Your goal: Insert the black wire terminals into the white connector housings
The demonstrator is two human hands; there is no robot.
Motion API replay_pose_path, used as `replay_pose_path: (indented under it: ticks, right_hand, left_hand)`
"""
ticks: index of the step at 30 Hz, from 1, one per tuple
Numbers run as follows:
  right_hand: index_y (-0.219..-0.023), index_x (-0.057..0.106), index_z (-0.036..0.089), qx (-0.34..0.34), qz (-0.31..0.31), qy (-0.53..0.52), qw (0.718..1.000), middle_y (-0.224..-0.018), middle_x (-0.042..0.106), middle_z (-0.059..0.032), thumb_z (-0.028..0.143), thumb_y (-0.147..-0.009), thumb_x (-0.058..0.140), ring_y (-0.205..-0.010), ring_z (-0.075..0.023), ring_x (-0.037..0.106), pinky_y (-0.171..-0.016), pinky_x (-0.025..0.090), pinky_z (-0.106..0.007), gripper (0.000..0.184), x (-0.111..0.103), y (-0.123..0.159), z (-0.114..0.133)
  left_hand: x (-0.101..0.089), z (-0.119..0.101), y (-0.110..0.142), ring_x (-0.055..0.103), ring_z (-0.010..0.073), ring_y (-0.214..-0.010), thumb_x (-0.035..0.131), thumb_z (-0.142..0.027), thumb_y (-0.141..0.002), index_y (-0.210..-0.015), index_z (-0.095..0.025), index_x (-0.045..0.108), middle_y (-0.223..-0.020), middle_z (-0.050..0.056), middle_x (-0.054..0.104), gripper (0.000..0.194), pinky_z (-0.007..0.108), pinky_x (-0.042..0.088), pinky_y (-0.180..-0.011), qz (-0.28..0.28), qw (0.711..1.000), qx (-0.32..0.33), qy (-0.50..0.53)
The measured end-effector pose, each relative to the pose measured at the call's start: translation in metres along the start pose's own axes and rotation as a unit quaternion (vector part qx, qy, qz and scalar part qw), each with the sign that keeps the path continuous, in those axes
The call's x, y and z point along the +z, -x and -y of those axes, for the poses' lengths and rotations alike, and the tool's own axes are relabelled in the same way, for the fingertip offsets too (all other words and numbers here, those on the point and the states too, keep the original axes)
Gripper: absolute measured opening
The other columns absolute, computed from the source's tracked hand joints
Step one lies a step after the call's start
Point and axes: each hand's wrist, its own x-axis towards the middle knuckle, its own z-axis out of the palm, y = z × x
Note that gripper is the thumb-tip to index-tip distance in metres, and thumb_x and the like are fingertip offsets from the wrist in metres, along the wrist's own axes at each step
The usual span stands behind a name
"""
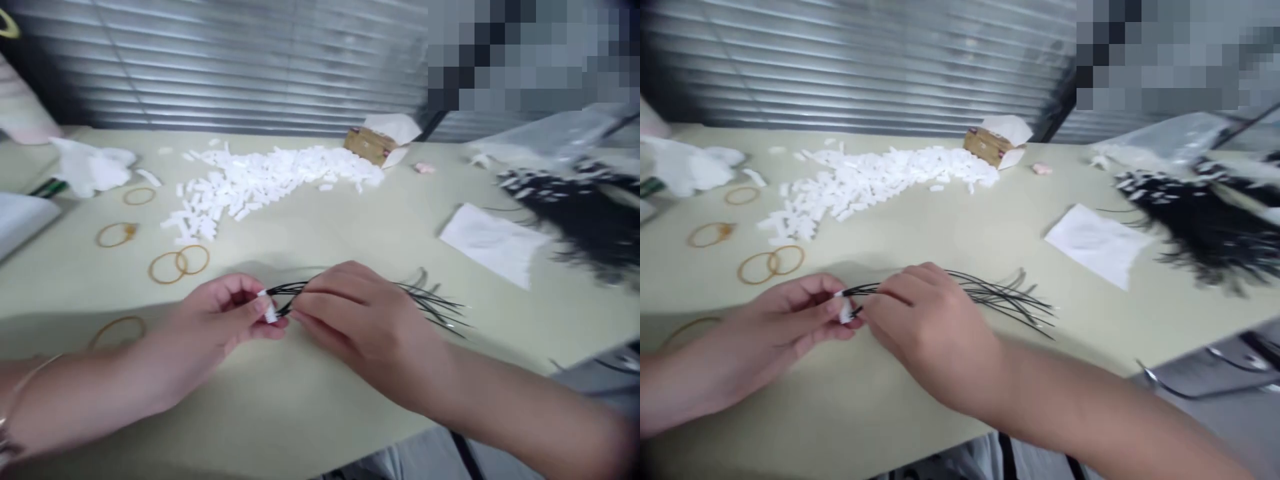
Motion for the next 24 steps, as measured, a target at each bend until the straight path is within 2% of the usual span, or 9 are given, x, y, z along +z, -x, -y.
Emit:
replay_pose_path:
  ticks: [5, 9, 13, 17, 24]
  right_hand:
    - [-0.083, 0.061, 0.013, 0.020, -0.010, 0.011, 1.000, -0.083, 0.062, -0.0059, 0.011, -0.086, 0.047, -0.076, -0.0134, 0.053, -0.068, 0.043, -0.025, 0.014, -0.001, 0.005, -0.002]
    - [-0.081, 0.056, 0.015, 0.015, -0.025, 0.037, 0.999, -0.080, 0.059, -0.0045, 0.016, -0.089, 0.044, -0.071, -0.0109, 0.053, -0.062, 0.041, -0.021, 0.015, -0.009, 0.003, -0.002]
    - [-0.080, 0.054, 0.017, 0.016, 0.049, 0.004, 0.999, -0.071, 0.057, 0.0000, 0.017, -0.091, 0.039, -0.058, -0.0081, 0.051, -0.050, 0.038, -0.020, 0.019, -0.010, 0.001, -0.003]
    - [-0.078, 0.057, 0.018, 0.015, 0.111, -0.012, 0.994, -0.067, 0.055, 0.0025, 0.015, -0.090, 0.040, -0.057, -0.0078, 0.051, -0.052, 0.039, -0.020, 0.022, -0.004, 0.002, -0.004]
    - [-0.071, 0.058, 0.016, 0.010, 0.089, -0.006, 0.996, -0.061, 0.055, 0.0030, 0.015, -0.090, 0.039, -0.053, -0.0072, 0.051, -0.050, 0.038, -0.020, 0.027, -0.001, -0.003, -0.001]
  left_hand:
    - [-0.001, 0.001, -0.003, 0.062, 0.0097, -0.069, 0.060, -0.012, -0.078, -0.074, -0.012, 0.055, -0.070, -0.001, 0.060, 0.006, 0.022, 0.052, -0.069, 0.018, 0.999, 0.003, 0.040]
    - [-0.003, 0.002, -0.003, 0.063, 0.0094, -0.067, 0.056, -0.011, -0.080, -0.076, -0.011, 0.053, -0.069, 0.000, 0.061, 0.005, 0.021, 0.051, -0.066, 0.022, 0.999, 0.006, 0.044]
    - [-0.004, 0.003, -0.003, 0.064, 0.0098, -0.066, 0.057, -0.011, -0.079, -0.074, -0.011, 0.053, -0.066, -0.002, 0.060, 0.006, 0.023, 0.051, -0.069, 0.040, 0.998, 0.003, 0.040]
    - [-0.006, 0.003, -0.002, 0.064, 0.0098, -0.066, 0.060, -0.015, -0.078, -0.075, -0.013, 0.053, -0.068, -0.003, 0.059, 0.008, 0.025, 0.049, -0.072, 0.038, 0.999, -0.004, 0.012]
    - [-0.006, 0.003, -0.003, 0.065, 0.0098, -0.068, 0.059, -0.015, -0.080, -0.076, -0.013, 0.053, -0.069, -0.004, 0.060, 0.007, 0.024, 0.048, -0.071, 0.038, 0.999, -0.005, -0.016]
